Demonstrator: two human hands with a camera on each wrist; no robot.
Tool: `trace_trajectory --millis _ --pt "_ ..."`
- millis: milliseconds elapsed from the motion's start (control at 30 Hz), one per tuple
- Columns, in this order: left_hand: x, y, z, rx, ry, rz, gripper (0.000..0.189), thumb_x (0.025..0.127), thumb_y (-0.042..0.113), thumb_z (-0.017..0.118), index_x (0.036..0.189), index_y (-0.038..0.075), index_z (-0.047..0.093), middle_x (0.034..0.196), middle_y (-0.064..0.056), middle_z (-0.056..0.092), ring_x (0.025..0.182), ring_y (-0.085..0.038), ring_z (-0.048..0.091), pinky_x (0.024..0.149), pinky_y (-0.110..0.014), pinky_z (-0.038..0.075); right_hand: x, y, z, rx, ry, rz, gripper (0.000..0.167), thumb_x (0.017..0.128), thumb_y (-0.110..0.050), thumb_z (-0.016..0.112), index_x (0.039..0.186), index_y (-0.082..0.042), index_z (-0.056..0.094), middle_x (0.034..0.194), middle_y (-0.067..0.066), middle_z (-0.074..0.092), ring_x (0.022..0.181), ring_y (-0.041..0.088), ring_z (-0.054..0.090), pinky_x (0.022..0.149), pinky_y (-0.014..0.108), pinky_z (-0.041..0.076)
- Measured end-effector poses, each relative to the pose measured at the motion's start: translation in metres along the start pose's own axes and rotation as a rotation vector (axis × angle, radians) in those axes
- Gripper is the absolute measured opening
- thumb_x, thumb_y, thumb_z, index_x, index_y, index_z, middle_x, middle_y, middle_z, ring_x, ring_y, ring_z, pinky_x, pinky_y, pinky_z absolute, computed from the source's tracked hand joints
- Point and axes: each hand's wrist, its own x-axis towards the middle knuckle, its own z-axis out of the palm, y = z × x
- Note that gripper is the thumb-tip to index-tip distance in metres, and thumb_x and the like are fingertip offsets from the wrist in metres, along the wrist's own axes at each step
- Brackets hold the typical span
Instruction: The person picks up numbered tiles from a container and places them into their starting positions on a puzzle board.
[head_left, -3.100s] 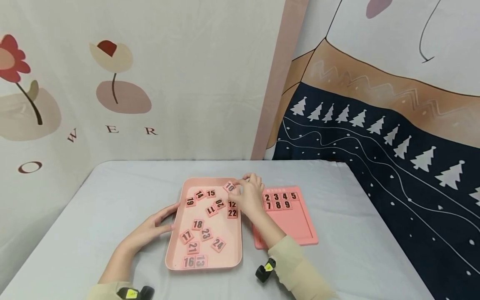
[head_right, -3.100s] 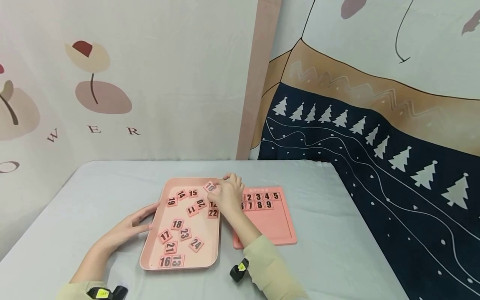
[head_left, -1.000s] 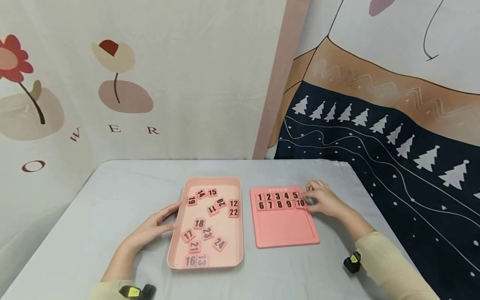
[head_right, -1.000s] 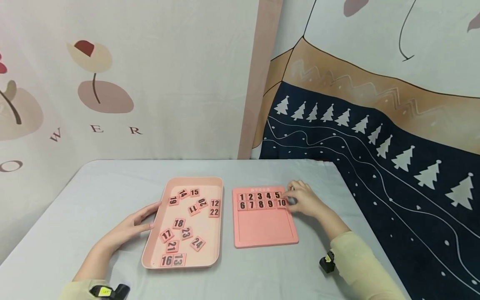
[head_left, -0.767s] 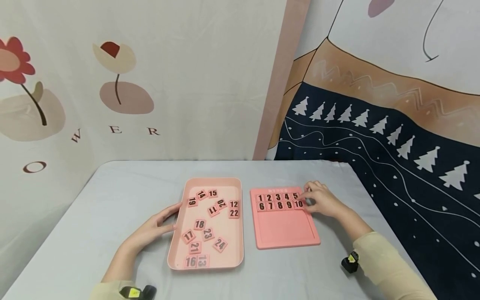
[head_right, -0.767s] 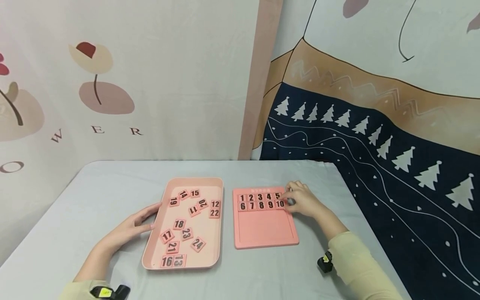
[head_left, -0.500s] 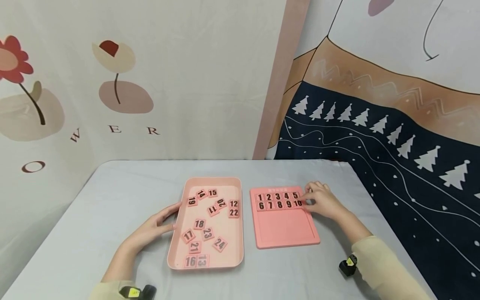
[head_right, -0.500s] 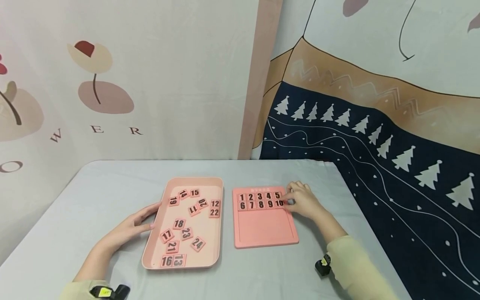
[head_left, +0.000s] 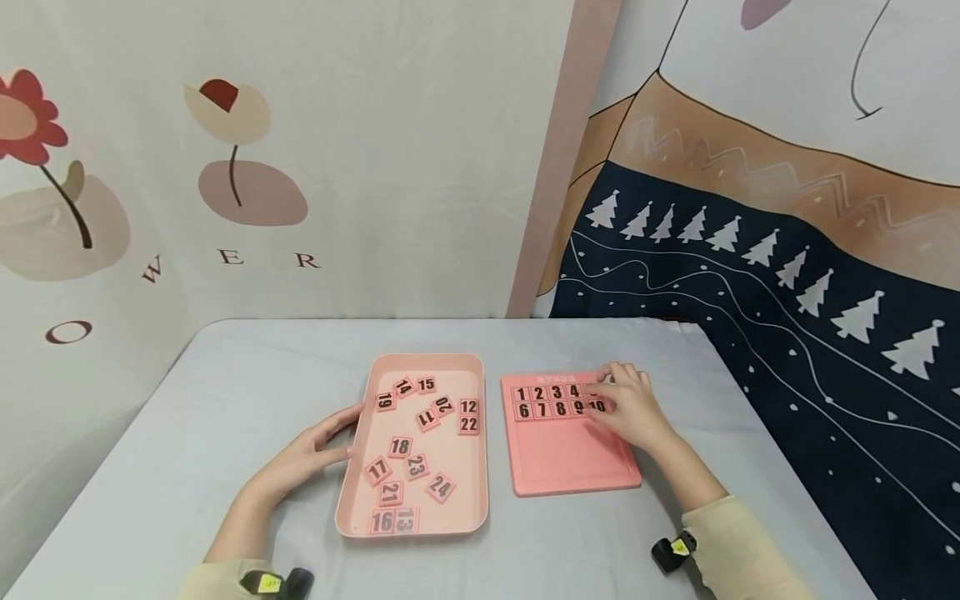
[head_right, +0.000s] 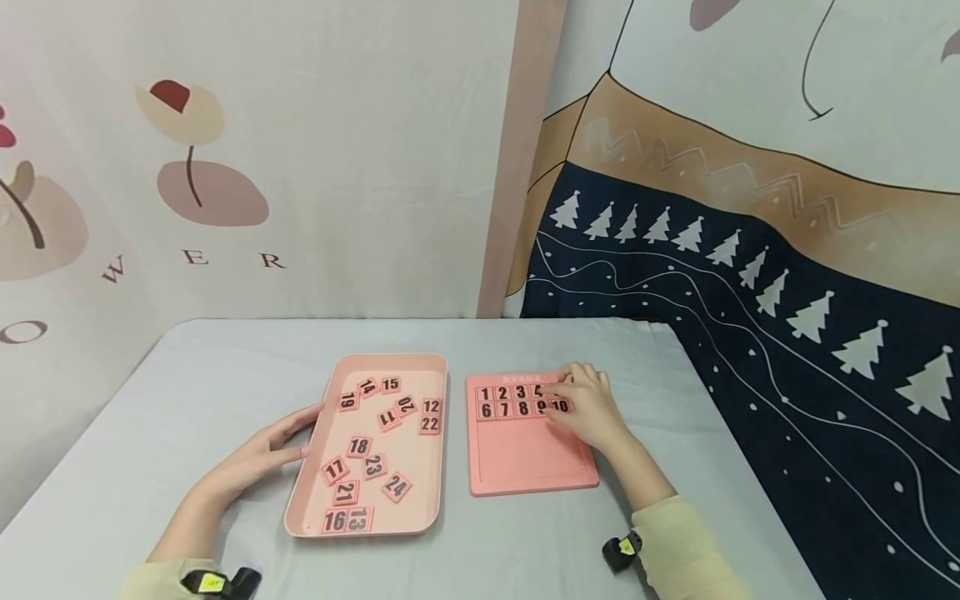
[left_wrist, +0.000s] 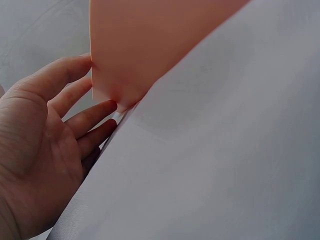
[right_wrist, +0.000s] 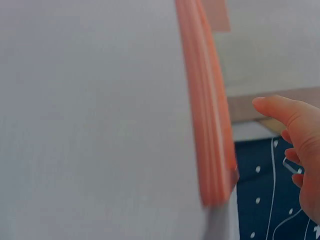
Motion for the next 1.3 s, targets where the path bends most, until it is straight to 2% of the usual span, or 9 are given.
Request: trace_trajectory --millis 167,400,667,900,1133,1300 --pt "0.001 0.0 0.0 0.006 -0.006 -0.001 0.062 0.093 0.012 0.062 0.148 0.006 0.035 0.152 -0.015 0.031 0.129 0.007 0.029 0.1 -0.007 0.02 0.01 -0.018 0.005 0.103 0.045 -0.065 0.032 0.072 -0.016 0.084 0.102 -0.013 0.076 0.101 0.0 0.053 0.093 0.02 0.041 0.08 0.042 0.027" --pt "0.002 0.001 -0.002 0.015 -0.003 -0.001 0.061 0.093 0.012 0.062 0.148 0.006 0.035 0.152 -0.015 0.03 0.129 0.007 0.028 0.1 -0.007 0.021 0.032 -0.043 0.016 0.206 0.021 -0.142 0.032 0.073 -0.015 0.084 0.104 -0.015 0.076 0.103 -0.001 0.051 0.097 0.019 0.04 0.086 0.042 0.028" --pt "0.002 0.001 -0.001 0.02 -0.003 0.0 0.061 0.094 0.012 0.062 0.148 0.006 0.035 0.152 -0.016 0.03 0.129 0.007 0.028 0.099 -0.006 0.02 0.067 -0.075 0.032 0.239 -0.058 -0.243 0.029 0.076 -0.019 0.082 0.104 -0.021 0.076 0.101 -0.006 0.048 0.096 0.017 0.04 0.088 0.041 0.03" --pt "0.003 0.003 -0.001 0.034 -0.004 0.009 0.061 0.094 0.011 0.061 0.148 0.004 0.034 0.151 -0.018 0.031 0.128 0.008 0.029 0.099 -0.006 0.02 0.094 -0.104 0.05 0.249 -0.148 -0.333 0.027 0.077 -0.025 0.081 0.103 -0.024 0.076 0.105 0.003 0.053 0.098 0.022 0.043 0.088 0.04 0.031" --pt "0.002 0.003 0.0 0.029 -0.007 0.016 0.061 0.094 0.011 0.061 0.148 0.002 0.034 0.151 -0.018 0.031 0.127 0.009 0.03 0.099 -0.006 0.02 0.111 -0.127 0.069 0.212 -0.274 -0.35 0.026 0.081 -0.03 0.078 0.107 -0.028 0.075 0.099 -0.006 0.044 0.094 0.013 0.036 0.085 0.034 0.03" --pt "0.001 0.001 0.0 0.029 -0.007 0.006 0.062 0.094 0.012 0.061 0.148 0.003 0.033 0.152 -0.017 0.03 0.127 0.008 0.029 0.099 -0.006 0.02 0.12 -0.135 0.079 0.167 -0.349 -0.35 0.029 0.08 -0.034 0.077 0.109 -0.031 0.074 0.105 -0.006 0.045 0.099 0.013 0.036 0.089 0.034 0.03"
